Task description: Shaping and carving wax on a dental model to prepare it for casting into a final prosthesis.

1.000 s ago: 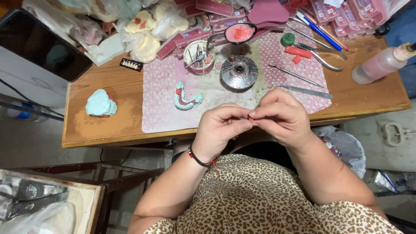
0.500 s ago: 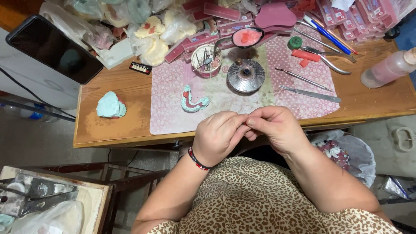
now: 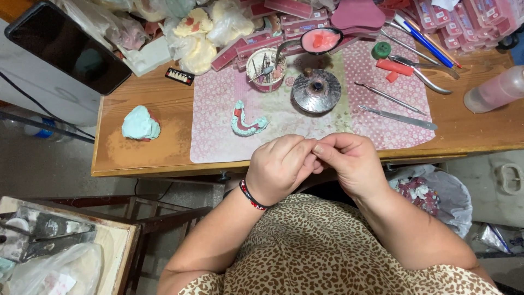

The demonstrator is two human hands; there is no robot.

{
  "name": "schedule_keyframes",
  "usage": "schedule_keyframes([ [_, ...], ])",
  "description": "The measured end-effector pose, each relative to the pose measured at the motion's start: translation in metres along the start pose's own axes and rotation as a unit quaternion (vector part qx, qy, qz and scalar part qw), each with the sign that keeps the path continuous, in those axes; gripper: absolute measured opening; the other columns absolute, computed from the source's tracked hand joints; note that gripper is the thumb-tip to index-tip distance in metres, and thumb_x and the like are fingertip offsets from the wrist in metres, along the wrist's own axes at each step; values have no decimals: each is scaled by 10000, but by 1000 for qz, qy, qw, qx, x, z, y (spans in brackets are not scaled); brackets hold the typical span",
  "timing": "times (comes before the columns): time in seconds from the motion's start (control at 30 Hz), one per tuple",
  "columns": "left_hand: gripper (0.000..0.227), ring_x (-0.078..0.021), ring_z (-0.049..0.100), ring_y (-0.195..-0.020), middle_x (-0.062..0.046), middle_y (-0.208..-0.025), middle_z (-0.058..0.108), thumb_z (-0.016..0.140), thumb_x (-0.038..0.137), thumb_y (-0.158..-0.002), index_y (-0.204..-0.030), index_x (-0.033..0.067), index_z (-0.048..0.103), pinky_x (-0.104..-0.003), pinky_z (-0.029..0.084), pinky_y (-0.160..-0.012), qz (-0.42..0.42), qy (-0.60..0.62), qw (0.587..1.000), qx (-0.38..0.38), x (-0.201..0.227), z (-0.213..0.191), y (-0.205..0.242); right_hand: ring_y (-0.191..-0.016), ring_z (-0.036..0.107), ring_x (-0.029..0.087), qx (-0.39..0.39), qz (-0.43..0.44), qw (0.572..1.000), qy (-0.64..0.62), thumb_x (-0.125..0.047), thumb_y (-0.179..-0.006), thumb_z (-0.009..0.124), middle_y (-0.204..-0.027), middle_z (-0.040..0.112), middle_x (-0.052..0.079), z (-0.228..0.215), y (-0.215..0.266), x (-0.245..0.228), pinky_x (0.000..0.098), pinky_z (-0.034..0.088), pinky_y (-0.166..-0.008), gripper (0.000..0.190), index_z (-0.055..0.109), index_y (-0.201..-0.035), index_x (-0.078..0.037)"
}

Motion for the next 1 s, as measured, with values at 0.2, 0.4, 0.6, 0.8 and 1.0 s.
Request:
schedule_keyframes([
  [0.2,147,-258,711,-803,-59,-931,670,670,156,-992,-1092,70,735,-355,599,-674,-6,42,999,-22,-4,-5,-5,-609,742,187,-19,-12,999,31,-24,-942,727,-634,713,171,1,5,-13,337,654,-586,125,739,-900,93],
  [0.4,157,-277,723,-816,-68,-902,707,738,173,-980,-1063,41,748,-371,614,-702,-32,150,987,-51,-16,-15,-13,-607,738,196,-80,8,995,59,-50,-961,694,-613,707,169,0,0,-17,357,660,-573,155,741,-885,77],
  [0.6,154,-270,715,-750,-63,-867,700,766,180,-962,-1024,40,755,-366,622,-669,-12,165,986,2,-13,-20,-14,-622,743,173,-127,20,990,52,-54,-986,658,-640,734,167,4,1,-28,342,670,-601,182,749,-899,77],
  [0.8,142,-261,715,-726,-62,-856,704,787,173,-944,-1001,46,758,-364,626,-661,4,157,987,22,-12,-23,-15,-630,755,158,-149,17,988,47,-57,-965,676,-644,751,165,8,4,-36,324,672,-613,160,747,-899,70],
  [1.0,149,-263,697,-713,-71,-867,683,729,192,-988,-1020,48,748,-351,599,-618,53,79,995,18,-6,-20,-12,-599,705,186,-128,24,987,91,3,-905,699,-610,706,168,6,5,-34,350,640,-581,108,748,-865,90],
])
Point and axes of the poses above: each hand's wrist, its own y-axis away from the middle knuckle, its own z-axis out of the palm, x = y × z, the point moved 3 cm from there along -y, towards the middle knuckle
